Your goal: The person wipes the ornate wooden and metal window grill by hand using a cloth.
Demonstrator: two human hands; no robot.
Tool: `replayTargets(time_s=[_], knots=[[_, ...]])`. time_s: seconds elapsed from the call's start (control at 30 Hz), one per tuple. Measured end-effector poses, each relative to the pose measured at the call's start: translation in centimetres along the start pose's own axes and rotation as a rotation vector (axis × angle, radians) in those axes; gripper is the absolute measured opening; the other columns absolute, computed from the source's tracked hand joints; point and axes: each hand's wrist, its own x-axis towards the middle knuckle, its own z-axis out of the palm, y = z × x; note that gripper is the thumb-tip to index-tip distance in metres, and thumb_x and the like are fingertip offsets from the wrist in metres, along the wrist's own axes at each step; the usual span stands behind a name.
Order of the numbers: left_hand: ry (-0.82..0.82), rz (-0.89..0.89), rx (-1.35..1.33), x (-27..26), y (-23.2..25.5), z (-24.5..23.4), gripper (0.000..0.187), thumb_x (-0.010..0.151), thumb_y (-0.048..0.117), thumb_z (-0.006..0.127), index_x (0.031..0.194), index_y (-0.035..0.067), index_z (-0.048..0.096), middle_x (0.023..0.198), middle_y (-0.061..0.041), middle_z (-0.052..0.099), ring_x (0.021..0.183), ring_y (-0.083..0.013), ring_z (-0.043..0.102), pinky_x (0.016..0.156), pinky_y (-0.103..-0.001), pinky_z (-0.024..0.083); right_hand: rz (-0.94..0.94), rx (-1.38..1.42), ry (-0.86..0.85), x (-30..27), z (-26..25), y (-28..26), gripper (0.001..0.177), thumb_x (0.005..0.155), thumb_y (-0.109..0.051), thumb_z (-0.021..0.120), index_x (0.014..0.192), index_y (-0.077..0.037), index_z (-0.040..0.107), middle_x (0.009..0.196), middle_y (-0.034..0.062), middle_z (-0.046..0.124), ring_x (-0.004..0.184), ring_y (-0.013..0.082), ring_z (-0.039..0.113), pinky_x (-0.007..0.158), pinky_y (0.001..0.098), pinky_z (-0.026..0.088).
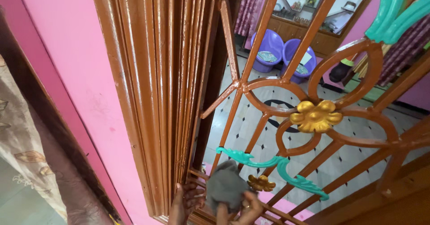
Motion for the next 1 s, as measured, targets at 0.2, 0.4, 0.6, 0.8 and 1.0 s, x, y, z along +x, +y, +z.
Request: replayTargets(time_s=[0.2, 0.4, 0.6, 0.8, 1.0], knots=[[0.003, 0.013, -0.053, -1.3, 1.1, -0.3, 0.077, 0.101, 0.062, 0.026, 0.140, 0.004, 0.057, 0.117, -0.018, 0.072, 0.100, -0.0291, 0.069, 0.083, -0.042, 0.055, -0.240, -0.790, -0.704, -2.2, 7.8, -0.8, 0.034, 0.093, -0.001, 0.062, 0.124, -0.012, 0.072, 0.123, 0.0079, 0.067, 0.113, 0.0293, 0.067, 0.101, 0.0453, 0.051], [-0.006, 0.168, -0.424, -1.0, 0.5, -0.3, 0.053, 0.109, 0.040, 0.038, 0.141, 0.002, 0.053, 0.132, -0.015, 0.062, 0.122, -0.0280, 0.058, 0.101, -0.037, 0.047, -0.478, -0.458, -0.575, -5.0, 8.6, 1.6, 0.032, 0.097, -0.014, 0.070, 0.126, -0.014, 0.059, 0.130, 0.0146, 0.060, 0.114, 0.0352, 0.065, 0.100, 0.0416, 0.052], [-0.012, -0.015, -0.469, 1.0, -3.3, 0.5, 0.049, 0.107, 0.036, 0.033, 0.141, 0.009, 0.054, 0.137, -0.009, 0.063, 0.123, -0.0245, 0.058, 0.103, -0.036, 0.045, -0.596, -0.716, -0.910, -2.7, 4.1, 1.9, 0.050, 0.095, -0.007, 0.061, 0.146, -0.004, 0.059, 0.137, 0.0151, 0.064, 0.114, 0.0322, 0.065, 0.101, 0.0448, 0.051], [-0.032, 0.001, 0.178, -0.7, -4.5, 3.0, 0.062, 0.110, 0.010, 0.054, 0.165, 0.020, 0.029, 0.131, -0.053, 0.028, 0.112, -0.0717, 0.021, 0.091, -0.077, 0.012, -0.473, -0.945, -0.790, -2.8, -2.7, 4.9, 0.044, 0.081, -0.009, 0.067, 0.124, -0.014, 0.075, 0.115, 0.0115, 0.068, 0.105, 0.0339, 0.062, 0.087, 0.0439, 0.052], [-0.111, -0.153, 0.083, -4.2, 0.9, 4.1, 0.054, 0.098, 0.026, 0.048, 0.151, 0.019, 0.039, 0.123, -0.021, 0.070, 0.100, -0.0329, 0.072, 0.088, -0.047, 0.059, -0.531, -1.150, -0.138, 0.0, -13.2, 5.3, 0.027, 0.082, -0.016, 0.074, 0.108, -0.019, 0.073, 0.113, 0.0188, 0.057, 0.100, 0.0368, 0.063, 0.078, 0.0403, 0.057]])
